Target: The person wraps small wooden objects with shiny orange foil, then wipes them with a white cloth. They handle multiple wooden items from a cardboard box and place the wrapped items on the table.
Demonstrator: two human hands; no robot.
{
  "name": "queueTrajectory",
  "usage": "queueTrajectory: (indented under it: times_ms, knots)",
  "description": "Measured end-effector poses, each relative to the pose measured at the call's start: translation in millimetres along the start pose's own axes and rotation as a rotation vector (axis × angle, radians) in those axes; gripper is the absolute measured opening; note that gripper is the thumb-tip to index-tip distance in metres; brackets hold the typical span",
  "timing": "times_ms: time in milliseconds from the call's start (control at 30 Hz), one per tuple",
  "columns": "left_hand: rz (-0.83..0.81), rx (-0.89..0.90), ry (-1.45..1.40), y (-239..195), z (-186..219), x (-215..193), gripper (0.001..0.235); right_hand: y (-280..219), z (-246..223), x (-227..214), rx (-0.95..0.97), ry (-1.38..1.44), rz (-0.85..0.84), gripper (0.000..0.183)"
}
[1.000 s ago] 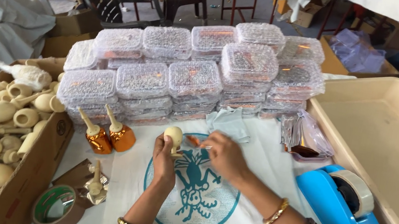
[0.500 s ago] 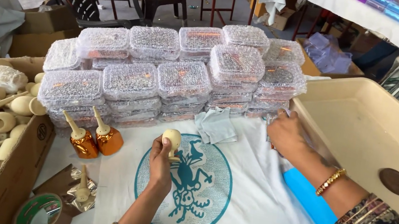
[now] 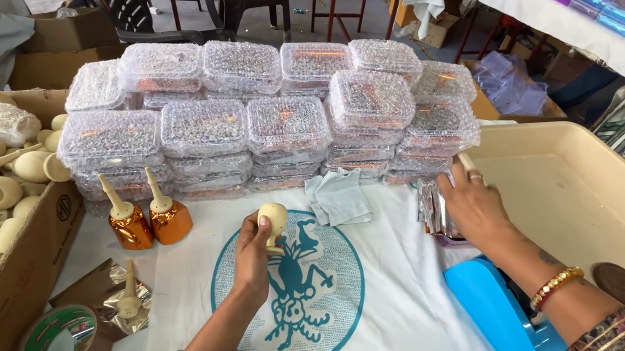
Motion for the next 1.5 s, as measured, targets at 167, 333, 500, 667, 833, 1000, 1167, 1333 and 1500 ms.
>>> queueTrajectory:
  times_ms: [167,333,500,667,833,1000,1167,1333,1500]
  knots:
    - [-0.008,-0.001,0.006,-1.7,3.3,2.3,0.044,5.5,-3.9,20.6,0.096,0.365,-0.346,0.059]
    - [-0.004,-0.013,0.018,-0.9,0.5,0.8,0.043,8.3,-13.2,36.0,-0.040,0.365,-0.485,0.070]
    - [-0.106,-0.027,0.038,-6.5,5.5,10.0,0.045,7.8,-20.7,-13.7,0.100,0.329,-0.561,0.059]
    - [-0.176,-0.044,0.022,-5.3,2.1,14.4,0.043,14.6,-23.7,-1.6,0.097,0.260,-0.609,0.058]
    - [-0.219,-0.042,-0.066,-5.6,1.5,17.4,0.041,16.5,-31.7,-6.1,0.074,0.190,-0.574,0.051]
    - [-0.187,-0.070,-0.039,-4.2,-2.1,14.9,0.042,34.0,-52.7,-11.7,0.011,0.103,-0.175,0.026]
    - [-0.178,0.007,-0.009,1.7,-3.8,10.6,0.042,66.4,-110.3,-17.8,0.038,0.496,-0.060,0.033]
    - [-0.176,-0.014,0.021,-2.0,-3.3,9.9,0.044,77.0,-122.2,-4.1,0.346,0.862,0.198,0.045]
    - [-0.162,-0.034,0.036,-0.5,-0.6,10.2,0.044,69.4,-133.3,-20.3,0.229,0.766,0.443,0.049]
Point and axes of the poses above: each hand's wrist, its own y-axis towards the middle knuckle, its own x-axis out of the palm, z = x × y, the point moved 7 cm from there along y, towards the middle knuckle, and after that the axes turned 3 degrees about x, right-handed, at the moved point
